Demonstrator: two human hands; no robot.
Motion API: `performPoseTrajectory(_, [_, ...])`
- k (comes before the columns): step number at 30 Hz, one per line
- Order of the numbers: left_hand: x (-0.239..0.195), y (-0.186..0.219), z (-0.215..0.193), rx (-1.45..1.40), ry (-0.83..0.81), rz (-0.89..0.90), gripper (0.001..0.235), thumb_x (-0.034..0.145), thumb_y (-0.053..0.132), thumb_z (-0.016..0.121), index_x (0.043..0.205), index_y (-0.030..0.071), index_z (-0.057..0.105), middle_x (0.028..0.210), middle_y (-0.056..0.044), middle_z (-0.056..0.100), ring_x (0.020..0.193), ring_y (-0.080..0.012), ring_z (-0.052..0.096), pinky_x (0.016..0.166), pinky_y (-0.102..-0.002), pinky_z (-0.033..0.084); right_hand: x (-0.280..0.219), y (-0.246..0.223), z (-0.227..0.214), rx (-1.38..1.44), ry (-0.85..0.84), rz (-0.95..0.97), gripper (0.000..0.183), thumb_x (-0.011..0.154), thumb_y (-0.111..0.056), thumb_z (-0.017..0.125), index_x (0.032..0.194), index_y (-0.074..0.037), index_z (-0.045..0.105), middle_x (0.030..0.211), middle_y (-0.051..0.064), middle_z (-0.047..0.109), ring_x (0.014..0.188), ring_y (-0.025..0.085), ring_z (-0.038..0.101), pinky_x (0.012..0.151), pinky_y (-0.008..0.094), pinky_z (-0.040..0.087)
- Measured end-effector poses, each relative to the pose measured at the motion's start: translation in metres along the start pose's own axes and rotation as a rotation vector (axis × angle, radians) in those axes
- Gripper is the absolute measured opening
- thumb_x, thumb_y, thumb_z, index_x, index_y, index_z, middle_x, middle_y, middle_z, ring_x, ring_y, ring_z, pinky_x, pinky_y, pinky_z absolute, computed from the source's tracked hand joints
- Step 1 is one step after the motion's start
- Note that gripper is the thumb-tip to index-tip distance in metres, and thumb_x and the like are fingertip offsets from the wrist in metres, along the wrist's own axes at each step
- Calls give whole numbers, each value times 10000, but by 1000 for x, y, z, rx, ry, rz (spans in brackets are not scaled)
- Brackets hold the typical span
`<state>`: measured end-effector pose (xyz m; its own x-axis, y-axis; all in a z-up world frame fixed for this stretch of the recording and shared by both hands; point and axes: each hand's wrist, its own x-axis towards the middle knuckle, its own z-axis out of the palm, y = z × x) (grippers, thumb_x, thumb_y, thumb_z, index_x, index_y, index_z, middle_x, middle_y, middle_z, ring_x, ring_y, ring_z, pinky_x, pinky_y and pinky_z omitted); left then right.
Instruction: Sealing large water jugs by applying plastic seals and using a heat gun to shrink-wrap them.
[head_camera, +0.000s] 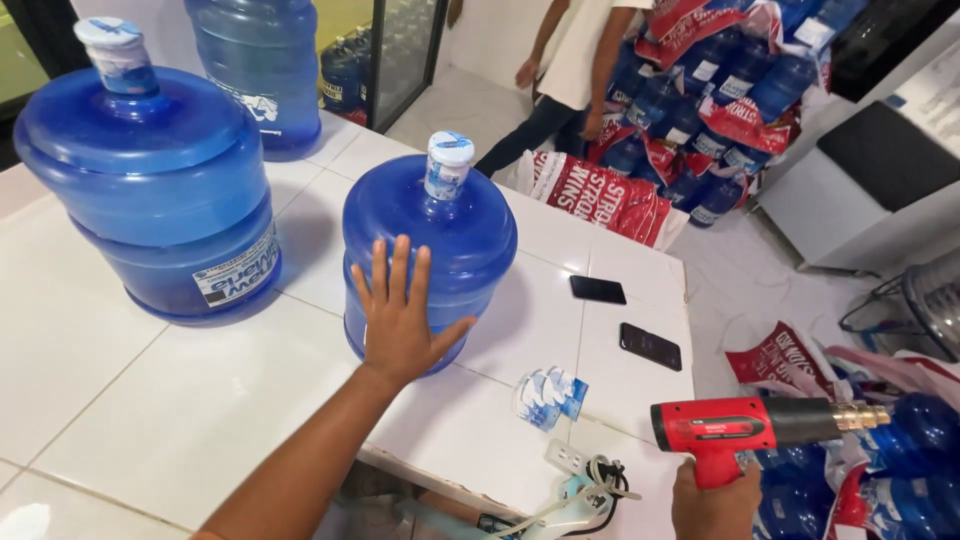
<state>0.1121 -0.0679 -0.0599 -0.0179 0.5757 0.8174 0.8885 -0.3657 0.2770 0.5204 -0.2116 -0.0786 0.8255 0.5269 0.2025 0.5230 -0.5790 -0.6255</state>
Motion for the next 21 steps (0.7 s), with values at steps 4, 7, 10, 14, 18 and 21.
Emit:
performPoseTrajectory(4, [-15, -17, 28, 23, 147, 67, 984, 954, 759, 621, 1628, 115, 308, 1695, -183, 252, 1585, -465, 175, 1237, -771, 102, 11, 28, 20, -37, 97, -86, 838, 832, -291, 668, 1545, 76, 428, 1413, 382, 530, 1189, 591, 546, 953, 658, 417])
performPoseTrajectory(7, [-26, -38, 41, -19, 232, 144, 1035, 872, 711, 847, 1583, 143, 354, 1639, -183, 324, 1548, -473, 231, 1208, -809, 181, 48, 89, 61, -169, 190, -270, 924, 828, -332, 678, 1535, 172, 362, 1478, 399, 477, 1337, 537, 465, 1044, 607, 420])
performPoseTrajectory(10, [-27, -46, 40, -34, 273, 169, 1045, 957, 763, 799, 1631, 154, 280, 1676, -156, 227, 1561, -462, 172, 1217, -808, 160, 80, 136, 90, -112, 309, -490, 803, 837, -211, 699, 1471, 162, 375, 1321, 387, 536, 1177, 568, 513, 1031, 588, 425])
performPoseTrajectory(14, [-26, -58, 35, -109, 231, 186, 1092, 997, 801, 805, 1661, 201, 179, 1732, -69, 114, 1615, -359, 37, 1272, -755, 61, 75, 138, 91, -174, 327, -473, 841, 845, -182, 750, 1459, 215, 333, 1268, 408, 541, 1134, 567, 508, 1044, 583, 409])
performPoseTrajectory(18, [-23, -63, 25, -91, 222, 217, 1084, 1000, 764, 832, 1653, 198, 178, 1705, -78, 118, 1575, -360, 107, 1259, -698, 206, 66, 109, 86, -104, 135, -155, 771, 832, -130, 756, 1477, 78, 387, 1355, 288, 500, 1196, 494, 533, 967, 571, 483])
performPoseTrajectory(21, [-16, -76, 23, -107, 235, 232, 1136, 907, 662, 867, 1647, 133, 186, 1601, -153, 201, 1460, -416, 319, 1178, -655, 379, 67, 117, 110, -92, 75, -101, 626, 836, -125, 762, 1373, 14, 470, 1308, 223, 482, 1090, 464, 589, 828, 578, 549])
